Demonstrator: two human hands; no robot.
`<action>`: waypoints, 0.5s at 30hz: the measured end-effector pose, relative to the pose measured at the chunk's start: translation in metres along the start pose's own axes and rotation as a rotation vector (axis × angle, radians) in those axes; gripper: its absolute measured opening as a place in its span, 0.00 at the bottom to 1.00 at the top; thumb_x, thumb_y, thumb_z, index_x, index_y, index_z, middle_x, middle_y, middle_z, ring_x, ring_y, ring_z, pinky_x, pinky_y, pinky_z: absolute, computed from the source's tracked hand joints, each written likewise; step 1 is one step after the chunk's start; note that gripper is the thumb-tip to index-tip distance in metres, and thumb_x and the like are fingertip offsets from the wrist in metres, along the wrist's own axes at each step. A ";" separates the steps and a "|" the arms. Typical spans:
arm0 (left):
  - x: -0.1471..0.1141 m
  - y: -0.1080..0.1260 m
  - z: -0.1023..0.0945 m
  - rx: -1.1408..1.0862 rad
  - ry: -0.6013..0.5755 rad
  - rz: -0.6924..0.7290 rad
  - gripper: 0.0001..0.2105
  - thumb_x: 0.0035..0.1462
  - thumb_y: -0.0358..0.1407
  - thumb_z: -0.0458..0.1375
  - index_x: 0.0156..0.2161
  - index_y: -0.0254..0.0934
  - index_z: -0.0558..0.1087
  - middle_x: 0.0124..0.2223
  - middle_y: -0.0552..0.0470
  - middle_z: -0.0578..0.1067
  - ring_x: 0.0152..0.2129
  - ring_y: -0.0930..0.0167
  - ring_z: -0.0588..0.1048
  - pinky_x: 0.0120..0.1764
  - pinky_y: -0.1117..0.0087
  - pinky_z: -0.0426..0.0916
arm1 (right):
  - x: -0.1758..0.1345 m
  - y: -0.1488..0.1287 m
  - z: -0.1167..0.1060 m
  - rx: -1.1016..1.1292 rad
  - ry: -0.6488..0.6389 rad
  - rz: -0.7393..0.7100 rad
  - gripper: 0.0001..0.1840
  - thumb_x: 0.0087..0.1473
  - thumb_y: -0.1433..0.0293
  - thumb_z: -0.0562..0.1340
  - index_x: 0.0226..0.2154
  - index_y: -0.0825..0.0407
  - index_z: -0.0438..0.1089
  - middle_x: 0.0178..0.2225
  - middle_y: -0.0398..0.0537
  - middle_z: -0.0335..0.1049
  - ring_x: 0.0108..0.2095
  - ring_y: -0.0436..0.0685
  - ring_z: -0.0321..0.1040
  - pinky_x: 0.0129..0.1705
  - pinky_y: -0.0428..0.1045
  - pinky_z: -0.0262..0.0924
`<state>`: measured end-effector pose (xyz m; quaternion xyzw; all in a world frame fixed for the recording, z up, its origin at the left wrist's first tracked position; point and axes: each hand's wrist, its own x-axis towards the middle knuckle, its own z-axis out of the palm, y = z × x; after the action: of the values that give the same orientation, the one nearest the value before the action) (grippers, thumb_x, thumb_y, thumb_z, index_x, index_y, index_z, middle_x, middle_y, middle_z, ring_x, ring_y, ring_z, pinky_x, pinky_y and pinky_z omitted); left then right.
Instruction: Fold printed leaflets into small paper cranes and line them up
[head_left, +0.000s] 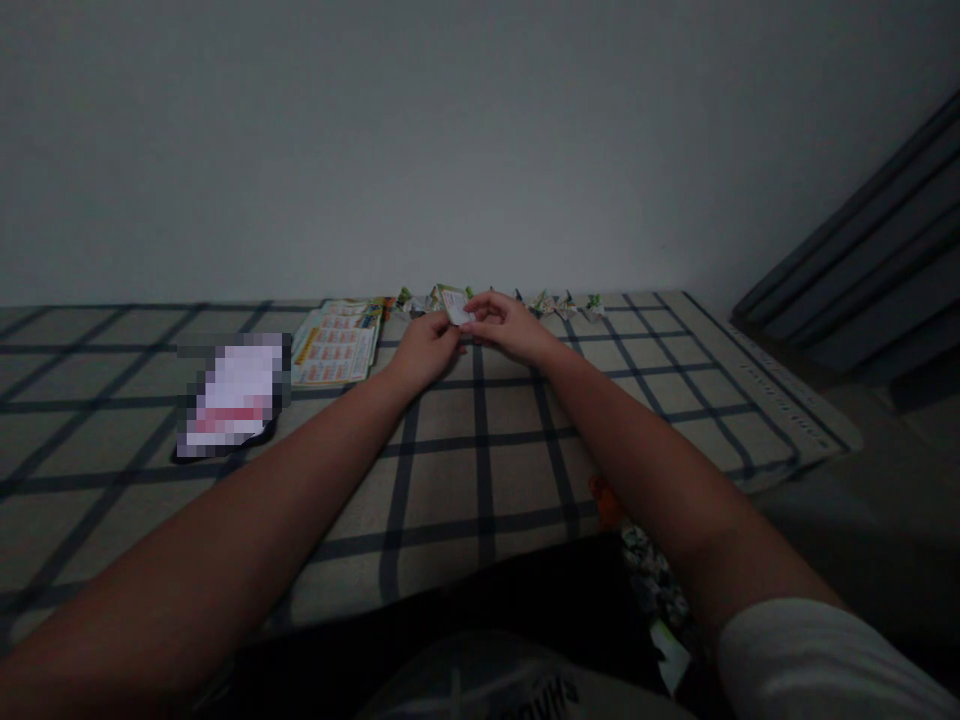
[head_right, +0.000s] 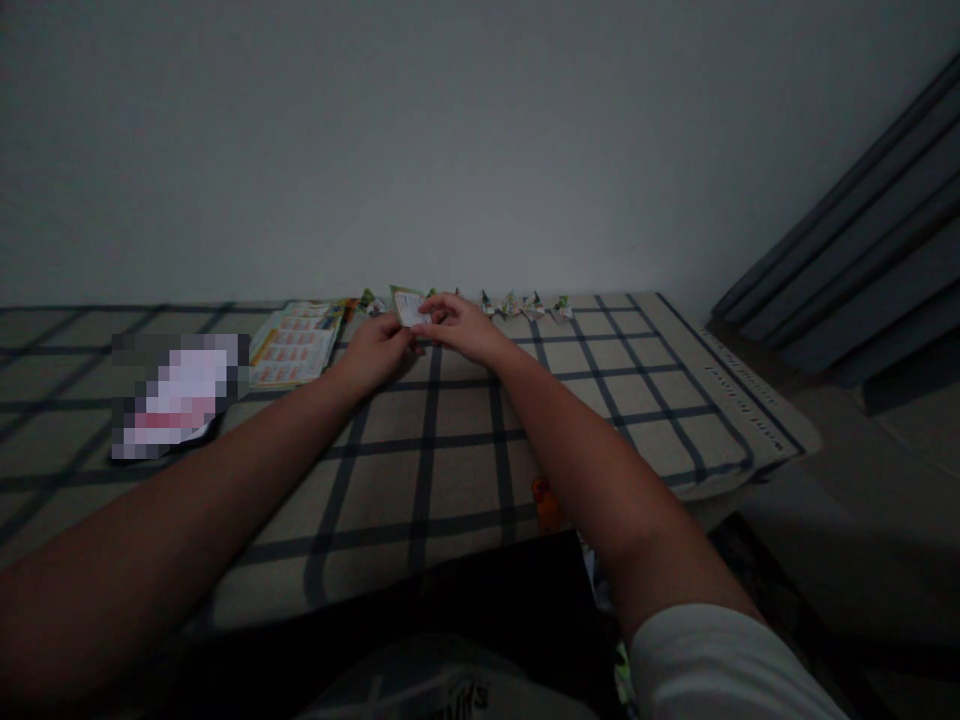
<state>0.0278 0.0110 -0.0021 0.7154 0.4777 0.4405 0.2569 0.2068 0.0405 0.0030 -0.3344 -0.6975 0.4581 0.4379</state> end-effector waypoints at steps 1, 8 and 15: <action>0.000 -0.001 0.000 0.006 0.007 0.003 0.10 0.58 0.37 0.55 0.31 0.36 0.77 0.28 0.49 0.78 0.28 0.66 0.76 0.35 0.67 0.69 | 0.000 0.001 0.000 -0.003 0.004 0.003 0.18 0.48 0.68 0.74 0.41 0.51 0.71 0.30 0.38 0.65 0.27 0.46 0.63 0.28 0.42 0.61; 0.001 -0.002 0.000 -0.123 0.018 0.013 0.13 0.62 0.42 0.56 0.40 0.36 0.80 0.32 0.50 0.80 0.26 0.68 0.76 0.35 0.67 0.70 | -0.002 -0.003 0.000 -0.008 0.047 0.007 0.16 0.54 0.62 0.71 0.44 0.52 0.78 0.35 0.45 0.74 0.30 0.48 0.66 0.35 0.45 0.68; 0.002 -0.003 0.000 -0.156 0.102 -0.009 0.10 0.59 0.42 0.61 0.34 0.37 0.78 0.28 0.50 0.78 0.27 0.67 0.75 0.36 0.66 0.70 | -0.006 -0.013 -0.002 -0.119 0.046 -0.018 0.18 0.57 0.54 0.68 0.38 0.52 0.79 0.30 0.44 0.75 0.29 0.49 0.66 0.33 0.46 0.66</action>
<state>0.0268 0.0143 -0.0035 0.6676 0.4576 0.5111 0.2894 0.2102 0.0311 0.0137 -0.3640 -0.7161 0.4041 0.4375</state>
